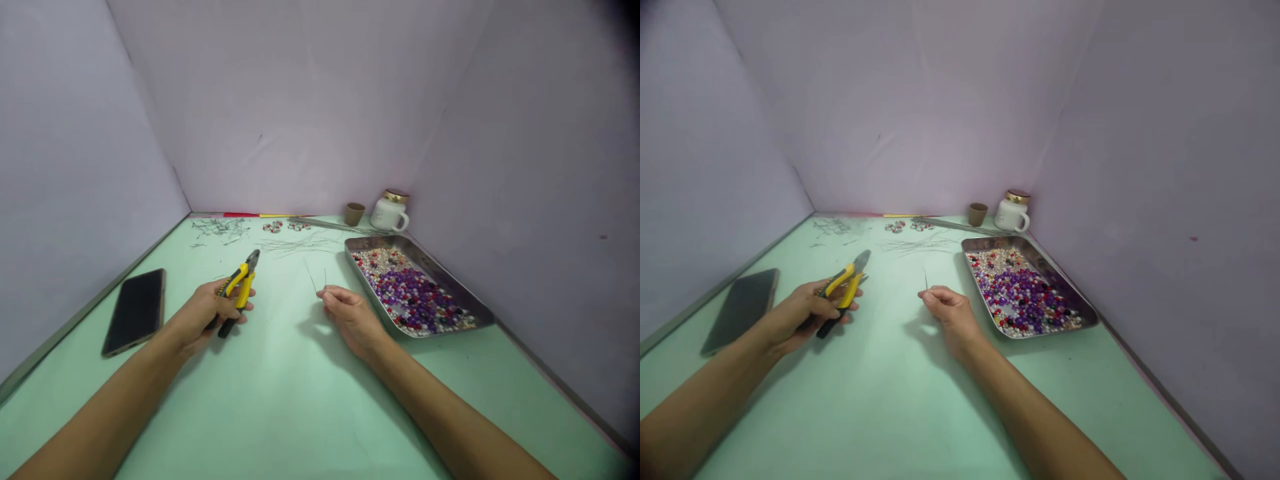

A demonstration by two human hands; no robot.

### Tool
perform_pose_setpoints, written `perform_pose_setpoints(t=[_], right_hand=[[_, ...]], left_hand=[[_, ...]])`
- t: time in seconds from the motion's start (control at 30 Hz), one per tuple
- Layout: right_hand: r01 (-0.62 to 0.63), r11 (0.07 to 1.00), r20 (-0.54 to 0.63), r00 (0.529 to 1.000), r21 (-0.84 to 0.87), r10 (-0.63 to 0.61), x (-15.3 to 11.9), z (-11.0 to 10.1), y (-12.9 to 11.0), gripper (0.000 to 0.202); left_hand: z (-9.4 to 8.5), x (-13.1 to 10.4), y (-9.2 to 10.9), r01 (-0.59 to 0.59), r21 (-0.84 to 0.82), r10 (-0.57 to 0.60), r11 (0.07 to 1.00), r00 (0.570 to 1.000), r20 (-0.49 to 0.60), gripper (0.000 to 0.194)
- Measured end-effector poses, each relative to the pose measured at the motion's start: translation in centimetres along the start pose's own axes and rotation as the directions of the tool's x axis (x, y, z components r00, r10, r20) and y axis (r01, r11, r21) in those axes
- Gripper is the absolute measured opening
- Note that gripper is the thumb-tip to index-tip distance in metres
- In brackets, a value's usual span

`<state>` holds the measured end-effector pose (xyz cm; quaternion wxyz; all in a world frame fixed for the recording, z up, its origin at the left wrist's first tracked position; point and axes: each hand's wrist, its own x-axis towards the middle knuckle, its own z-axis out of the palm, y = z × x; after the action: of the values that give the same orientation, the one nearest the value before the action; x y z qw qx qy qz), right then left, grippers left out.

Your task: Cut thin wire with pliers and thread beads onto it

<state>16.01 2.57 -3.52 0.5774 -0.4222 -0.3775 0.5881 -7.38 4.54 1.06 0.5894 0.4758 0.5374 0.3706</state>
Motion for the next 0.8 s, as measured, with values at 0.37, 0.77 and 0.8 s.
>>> perform_pose_setpoints(t=[0.37, 0.77, 0.8], right_hand=[[0.039, 0.967, -0.146, 0.989, 0.252, -0.002, 0.6, -0.4, -0.4, 0.021], [0.229, 0.969, -0.249, 0.948, 0.097, -0.199, 0.6, -0.3, 0.8, 0.022], [0.235, 0.970, -0.241, 0.947, 0.067, -0.213, 0.5, -0.3, 0.9, 0.021]], left_hand=[[1.9, -1.9, -0.3, 0.096, -0.090, -0.063, 0.991, 0.947, 0.316, 0.042], [3.7, -3.1, -0.4, 0.228, -0.091, -0.154, 0.969, 0.852, 0.500, 0.034], [3.7, -3.2, -0.3, 0.226, -0.090, -0.153, 0.970, 0.852, 0.500, 0.035]])
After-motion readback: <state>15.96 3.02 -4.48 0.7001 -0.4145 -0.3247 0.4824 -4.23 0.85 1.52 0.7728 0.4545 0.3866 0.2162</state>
